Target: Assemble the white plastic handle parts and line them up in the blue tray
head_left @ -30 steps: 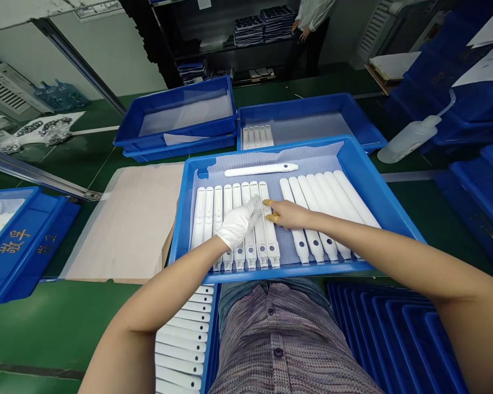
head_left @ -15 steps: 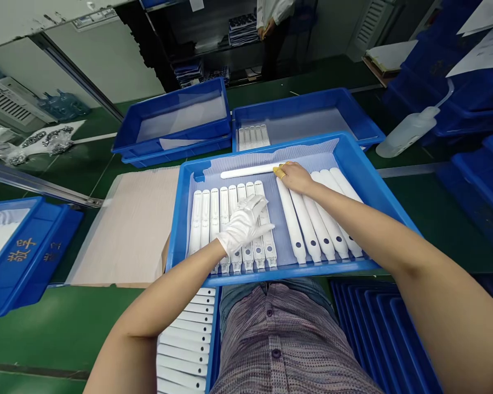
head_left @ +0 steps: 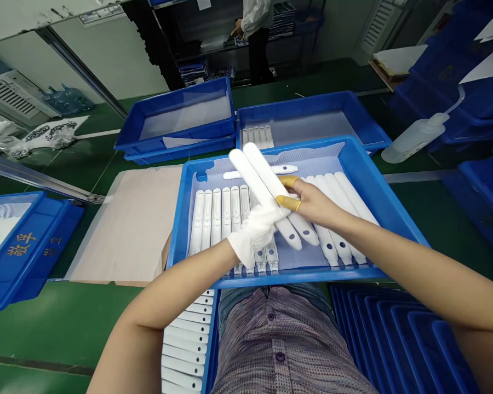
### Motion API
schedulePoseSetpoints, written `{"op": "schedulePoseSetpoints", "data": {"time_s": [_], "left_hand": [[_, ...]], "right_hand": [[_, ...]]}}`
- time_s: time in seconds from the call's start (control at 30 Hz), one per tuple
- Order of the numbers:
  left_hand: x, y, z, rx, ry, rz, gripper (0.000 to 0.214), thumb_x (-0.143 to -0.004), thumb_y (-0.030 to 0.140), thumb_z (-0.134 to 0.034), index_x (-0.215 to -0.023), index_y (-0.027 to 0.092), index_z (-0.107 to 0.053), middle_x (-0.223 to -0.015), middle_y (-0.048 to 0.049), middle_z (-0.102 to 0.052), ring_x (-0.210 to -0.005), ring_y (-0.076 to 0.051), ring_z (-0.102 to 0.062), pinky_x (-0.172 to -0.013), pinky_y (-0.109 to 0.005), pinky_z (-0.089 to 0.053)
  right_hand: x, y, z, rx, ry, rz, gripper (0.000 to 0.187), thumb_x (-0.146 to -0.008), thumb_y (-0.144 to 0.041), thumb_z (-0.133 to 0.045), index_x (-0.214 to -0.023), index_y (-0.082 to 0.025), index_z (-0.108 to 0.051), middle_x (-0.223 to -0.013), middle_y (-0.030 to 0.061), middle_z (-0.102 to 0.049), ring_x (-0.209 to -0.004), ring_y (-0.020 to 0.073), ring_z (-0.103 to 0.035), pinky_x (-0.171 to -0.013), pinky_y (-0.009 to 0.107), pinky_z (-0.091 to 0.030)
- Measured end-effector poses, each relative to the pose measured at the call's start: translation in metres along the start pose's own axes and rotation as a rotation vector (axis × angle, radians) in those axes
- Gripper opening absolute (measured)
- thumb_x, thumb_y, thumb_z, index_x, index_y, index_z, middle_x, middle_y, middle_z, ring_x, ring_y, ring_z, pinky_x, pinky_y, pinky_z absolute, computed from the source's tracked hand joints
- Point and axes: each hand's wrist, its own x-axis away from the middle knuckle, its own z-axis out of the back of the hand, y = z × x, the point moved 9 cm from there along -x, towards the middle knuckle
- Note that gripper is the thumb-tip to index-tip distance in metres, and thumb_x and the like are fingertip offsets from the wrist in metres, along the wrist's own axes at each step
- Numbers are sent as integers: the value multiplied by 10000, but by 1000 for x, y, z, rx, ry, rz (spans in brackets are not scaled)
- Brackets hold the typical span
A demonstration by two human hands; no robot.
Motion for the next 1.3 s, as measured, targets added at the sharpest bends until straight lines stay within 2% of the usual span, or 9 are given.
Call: {"op": "schedulePoseSetpoints", "data": {"time_s": [0.13,0.27,0.33,0.43,0.63,0.77,0.87,1.03,1.3], "left_hand": [[8,39,31,56,152,-124,531,-770,313,-874,-1226,155,-652,-1087,-100,-771,-984,-241,-754,-915,-394,-603],[21,43,62,65,355,-125,447,-912,505,-734,-1208,182,-645,-805,-13,-703,-714,-142,-688,-739,-297,-587],[23,41,64,101,341,-121,462,-935,589,-668,-1172,192,-656,-726,14,-650,-624,-118,-636,-658,-272,-563],[20,39,54,154,237,-126,358,-938,495,-701,-1121,189,-665,-777,9,-665,-649,-98,-634,-681,-247,-560],[19,38,50,213,181,-117,298,-922,314,-721,-1187,182,-680,-887,-17,-704,-688,-85,-644,-721,-216,-570],[20,36,46,251,99,-35,331,-1004,391,-580,-1229,166,-672,-932,-59,-711,-778,-141,-691,-829,-291,-612],[20,33,47,230,97,29,376,-1028,421,-497,-1236,156,-663,-870,-73,-692,-808,-189,-712,-859,-360,-627],[17,33,58,189,141,-6,474,-1021,485,-458,-1317,161,-638,-953,-110,-704,-895,-240,-730,-856,-411,-635],[16,36,63,258,159,-87,286,-1064,316,-434,-1060,140,-659,-951,-98,-691,-857,-175,-708,-931,-364,-615]], "right_hand": [[9,14,-7,-272,168,-145,271,-977,-374,-552,-1180,-253,-684,-1149,63,-708,-1175,259,-639,-1066,480,-516],[3,21,-25,-777,208,-326,209,-1008,-365,-552,-1135,-243,-665,-924,22,-661,-814,162,-656,-779,312,-594],[3,22,-40,-982,174,-420,185,-1017,-306,-546,-1072,-205,-691,-839,11,-618,-689,120,-600,-651,243,-563],[7,22,-57,-1148,143,-532,201,-1024,-224,-520,-1052,-170,-711,-746,-7,-572,-590,91,-539,-535,193,-508],[14,28,-66,-1213,150,-583,211,-1050,-206,-462,-1057,-170,-670,-735,-7,-620,-588,94,-584,-546,192,-550],[13,30,-64,-1213,164,-544,145,-1052,-248,-477,-1061,-213,-617,-928,23,-718,-645,108,-634,-557,214,-584],[13,30,-67,-1239,150,-537,118,-1044,-244,-490,-1099,-241,-595,-908,8,-704,-654,109,-631,-567,207,-587],[12,27,-68,-1207,98,-502,115,-1006,-241,-544,-1100,-254,-610,-903,8,-691,-712,125,-646,-631,233,-613],[11,26,-65,-1254,82,-450,276,-938,-120,-572,-1150,-290,-622,-1015,-21,-724,-842,110,-692,-718,224,-626]]}}
